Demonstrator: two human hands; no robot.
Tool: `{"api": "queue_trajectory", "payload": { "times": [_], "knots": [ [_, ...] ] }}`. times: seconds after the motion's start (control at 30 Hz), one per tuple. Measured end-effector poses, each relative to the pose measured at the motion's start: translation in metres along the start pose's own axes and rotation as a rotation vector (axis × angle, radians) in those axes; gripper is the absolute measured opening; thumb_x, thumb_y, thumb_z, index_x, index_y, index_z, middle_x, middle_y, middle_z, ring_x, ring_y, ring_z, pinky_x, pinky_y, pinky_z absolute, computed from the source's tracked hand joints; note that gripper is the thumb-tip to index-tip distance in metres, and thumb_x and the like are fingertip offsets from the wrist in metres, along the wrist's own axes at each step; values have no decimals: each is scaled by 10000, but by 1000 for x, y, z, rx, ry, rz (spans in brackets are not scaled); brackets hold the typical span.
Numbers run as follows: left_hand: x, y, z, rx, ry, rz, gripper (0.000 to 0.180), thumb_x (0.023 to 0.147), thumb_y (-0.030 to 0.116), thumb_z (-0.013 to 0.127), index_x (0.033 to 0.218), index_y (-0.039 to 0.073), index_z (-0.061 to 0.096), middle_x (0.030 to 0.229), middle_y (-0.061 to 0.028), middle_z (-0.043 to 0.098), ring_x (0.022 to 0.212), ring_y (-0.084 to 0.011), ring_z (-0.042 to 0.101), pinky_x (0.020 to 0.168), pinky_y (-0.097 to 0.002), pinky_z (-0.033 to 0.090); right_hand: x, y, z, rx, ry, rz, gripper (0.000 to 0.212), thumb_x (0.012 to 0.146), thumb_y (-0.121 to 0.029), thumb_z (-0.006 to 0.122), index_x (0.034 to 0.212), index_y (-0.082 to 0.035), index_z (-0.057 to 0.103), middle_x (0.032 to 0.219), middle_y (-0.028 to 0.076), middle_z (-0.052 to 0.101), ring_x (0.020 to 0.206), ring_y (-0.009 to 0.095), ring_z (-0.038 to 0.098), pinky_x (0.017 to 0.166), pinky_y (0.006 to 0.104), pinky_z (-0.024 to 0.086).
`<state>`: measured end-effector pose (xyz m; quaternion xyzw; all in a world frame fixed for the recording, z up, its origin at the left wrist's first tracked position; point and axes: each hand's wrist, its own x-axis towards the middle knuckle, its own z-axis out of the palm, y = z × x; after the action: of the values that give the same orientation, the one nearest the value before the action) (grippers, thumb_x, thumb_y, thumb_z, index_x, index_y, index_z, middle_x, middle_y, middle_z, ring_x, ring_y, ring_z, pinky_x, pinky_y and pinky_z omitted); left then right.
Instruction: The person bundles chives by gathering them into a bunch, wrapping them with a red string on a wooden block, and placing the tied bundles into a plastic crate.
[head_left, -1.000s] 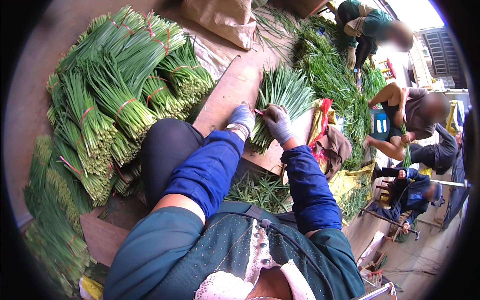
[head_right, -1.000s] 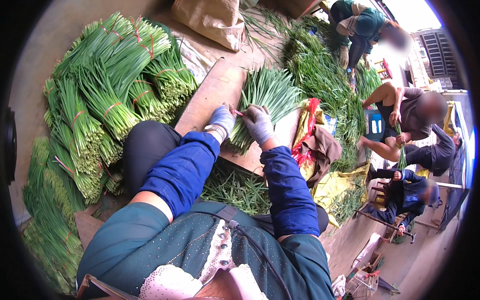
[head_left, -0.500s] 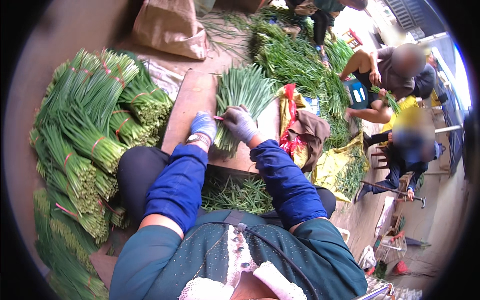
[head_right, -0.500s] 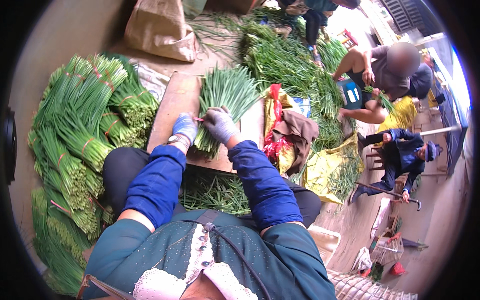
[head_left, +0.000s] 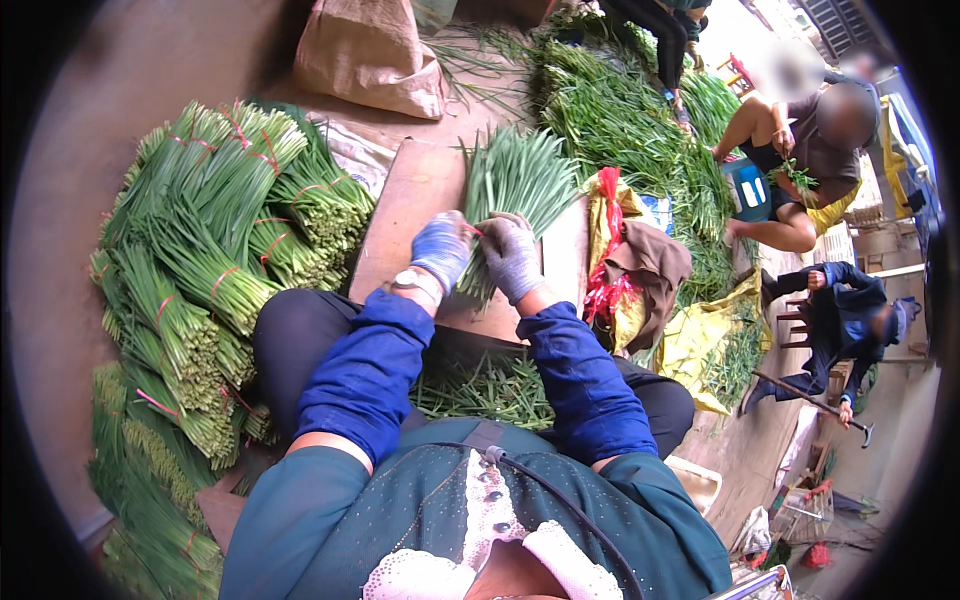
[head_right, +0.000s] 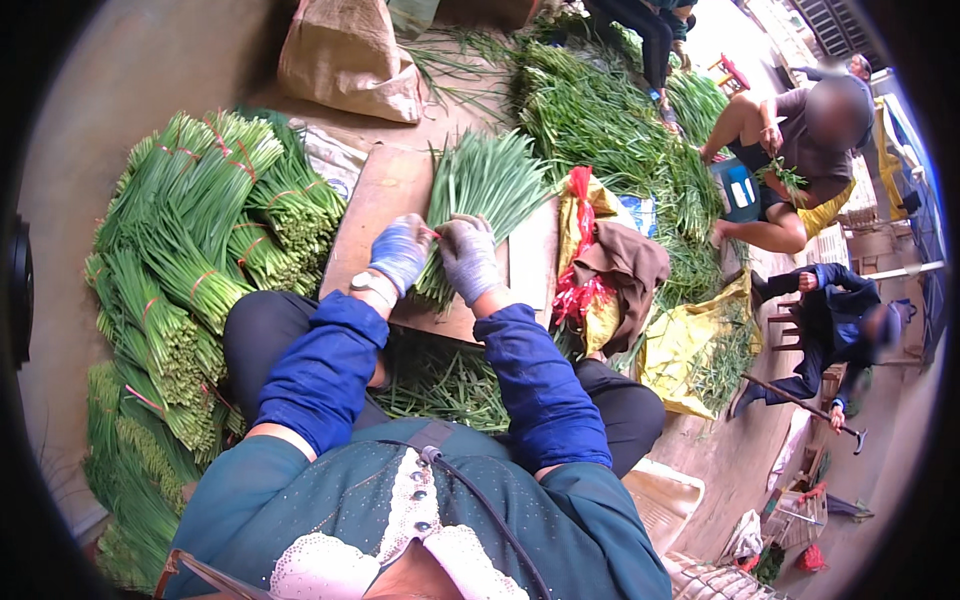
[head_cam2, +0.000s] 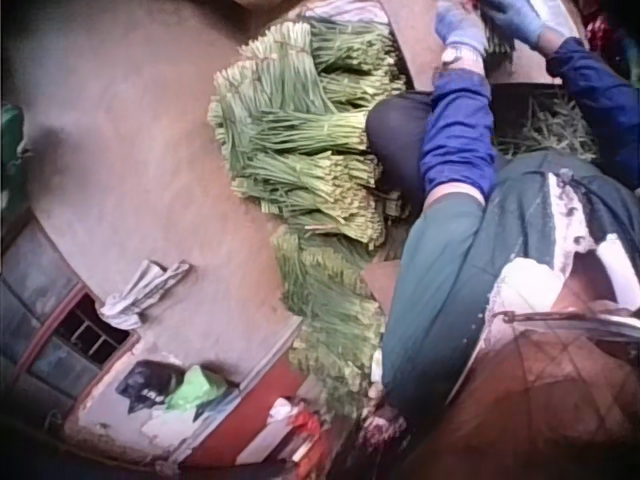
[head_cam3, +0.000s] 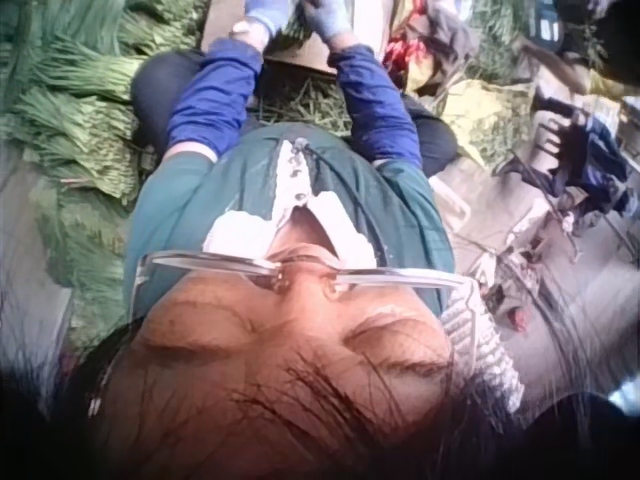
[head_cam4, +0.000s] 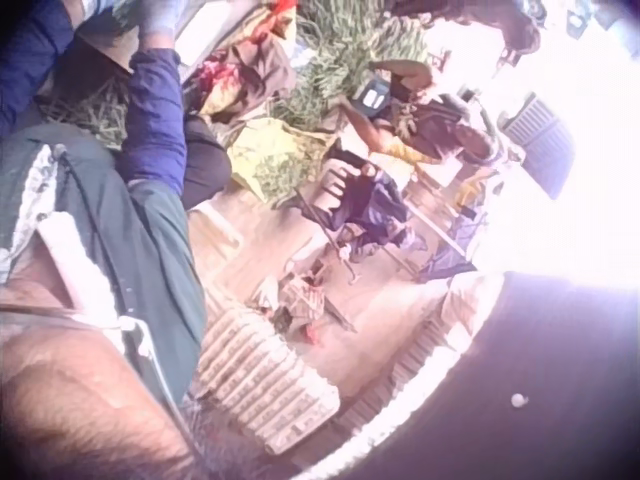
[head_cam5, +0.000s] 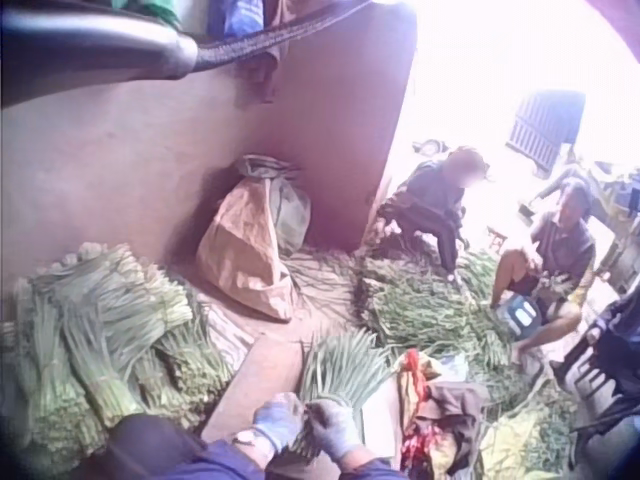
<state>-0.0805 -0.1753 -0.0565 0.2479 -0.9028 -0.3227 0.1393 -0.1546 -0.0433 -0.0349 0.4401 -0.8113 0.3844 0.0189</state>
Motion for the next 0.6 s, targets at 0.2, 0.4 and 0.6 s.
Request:
{"api": "queue_trajectory", "payload": {
  "times": [0.2,0.4,0.6],
  "knots": [
    [-17,6,-7,89,-24,70,128,851,158,600,949,76,609,953,-194,628,826,-400,630,730,-479,515,-1,-12,12,229,89,61,161,795,-71,635,951,-63,675,952,151,651,1089,347,564,1029,470,363],
    [-11,-20,2,-87,68,1,105,795,112,708,847,42,649,749,-159,654,716,-314,650,680,-390,515,-4,-3,26,-25,-7,81,97,781,-127,659,858,-69,670,943,155,663,1037,364,578,988,468,378],
    [-12,-48,21,-1334,-106,-820,92,894,156,648,890,66,663,768,-40,676,654,-164,639,605,-319,543,-2,-5,27,-112,-53,37,89,776,-121,664,851,-74,674,986,166,654,1037,363,571,948,459,403]
  ]
}}
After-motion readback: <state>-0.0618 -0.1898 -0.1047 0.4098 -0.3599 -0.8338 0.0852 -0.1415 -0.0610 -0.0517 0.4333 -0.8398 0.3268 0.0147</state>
